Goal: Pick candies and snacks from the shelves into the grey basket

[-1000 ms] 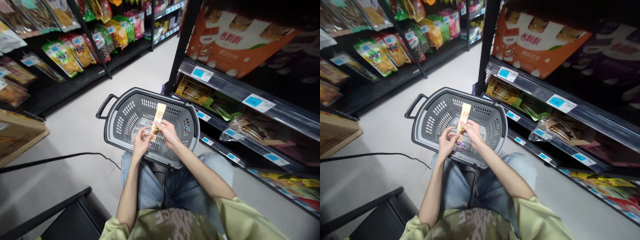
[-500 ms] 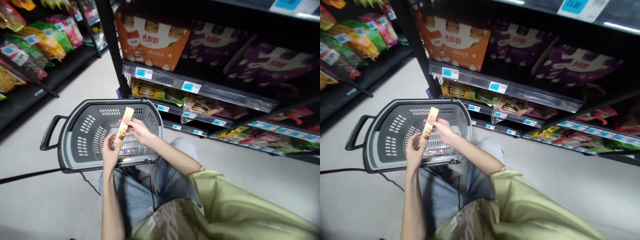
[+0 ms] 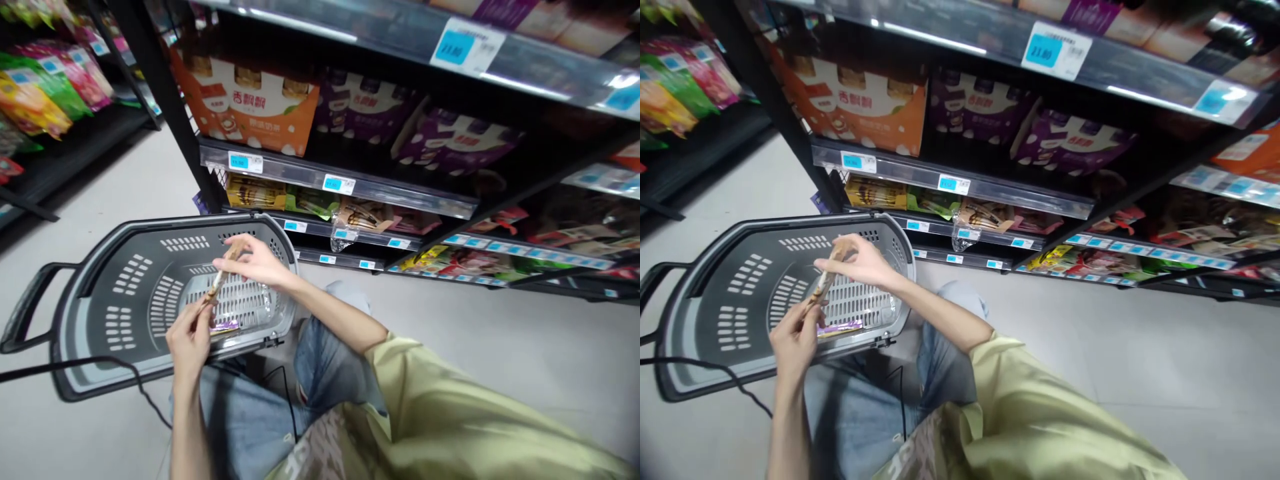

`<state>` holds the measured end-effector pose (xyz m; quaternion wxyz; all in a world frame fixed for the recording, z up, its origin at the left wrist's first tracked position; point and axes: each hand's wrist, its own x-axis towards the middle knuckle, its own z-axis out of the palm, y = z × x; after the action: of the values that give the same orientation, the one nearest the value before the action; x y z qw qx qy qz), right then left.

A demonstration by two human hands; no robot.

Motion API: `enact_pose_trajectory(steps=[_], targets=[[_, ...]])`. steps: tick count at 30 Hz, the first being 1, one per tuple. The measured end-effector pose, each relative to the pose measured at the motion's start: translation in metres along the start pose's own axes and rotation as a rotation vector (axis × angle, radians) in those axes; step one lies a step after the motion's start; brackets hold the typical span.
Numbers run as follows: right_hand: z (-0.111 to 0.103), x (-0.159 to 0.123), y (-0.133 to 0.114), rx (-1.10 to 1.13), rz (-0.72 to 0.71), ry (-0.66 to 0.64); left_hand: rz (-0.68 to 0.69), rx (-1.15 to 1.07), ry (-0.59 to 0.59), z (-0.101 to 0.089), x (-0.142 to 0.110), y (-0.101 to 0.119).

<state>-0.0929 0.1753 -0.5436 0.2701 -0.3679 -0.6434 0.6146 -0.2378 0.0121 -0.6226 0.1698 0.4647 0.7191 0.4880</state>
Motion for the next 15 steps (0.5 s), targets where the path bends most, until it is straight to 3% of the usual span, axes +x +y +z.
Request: enact_pose_trajectory(steps=[2, 5, 7, 9, 11, 13, 15], targets=[[-0.025, -0.006, -0.006, -0.198, -0.135, 0.037, 0.189, 0.076, 0.003, 0.001, 0.000, 0.000], [-0.058, -0.027, -0.012, -0.740, -0.349, -0.146, 0.413, 0.175, -0.067, 0.005, -0.002, 0.001], [-0.064, -0.044, -0.010, -1.079, -0.419, -0.344, 0.525, 0.233, -0.156, 0.010, -0.005, 0.001], [-0.056, -0.060, -0.002, -1.330, -0.412, -0.462, 0.616, 0.277, -0.270, 0.016, -0.007, 0.002], [-0.041, -0.069, 0.007, -1.447, -0.363, -0.549, 0.691, 0.305, -0.366, 0.021, -0.008, 0.003], [-0.032, -0.070, 0.012, -1.431, -0.312, -0.618, 0.728, 0.295, -0.390, 0.025, -0.007, 0.004], [-0.042, -0.067, 0.011, -1.346, -0.275, -0.625, 0.696, 0.255, -0.352, 0.028, -0.005, 0.005]])
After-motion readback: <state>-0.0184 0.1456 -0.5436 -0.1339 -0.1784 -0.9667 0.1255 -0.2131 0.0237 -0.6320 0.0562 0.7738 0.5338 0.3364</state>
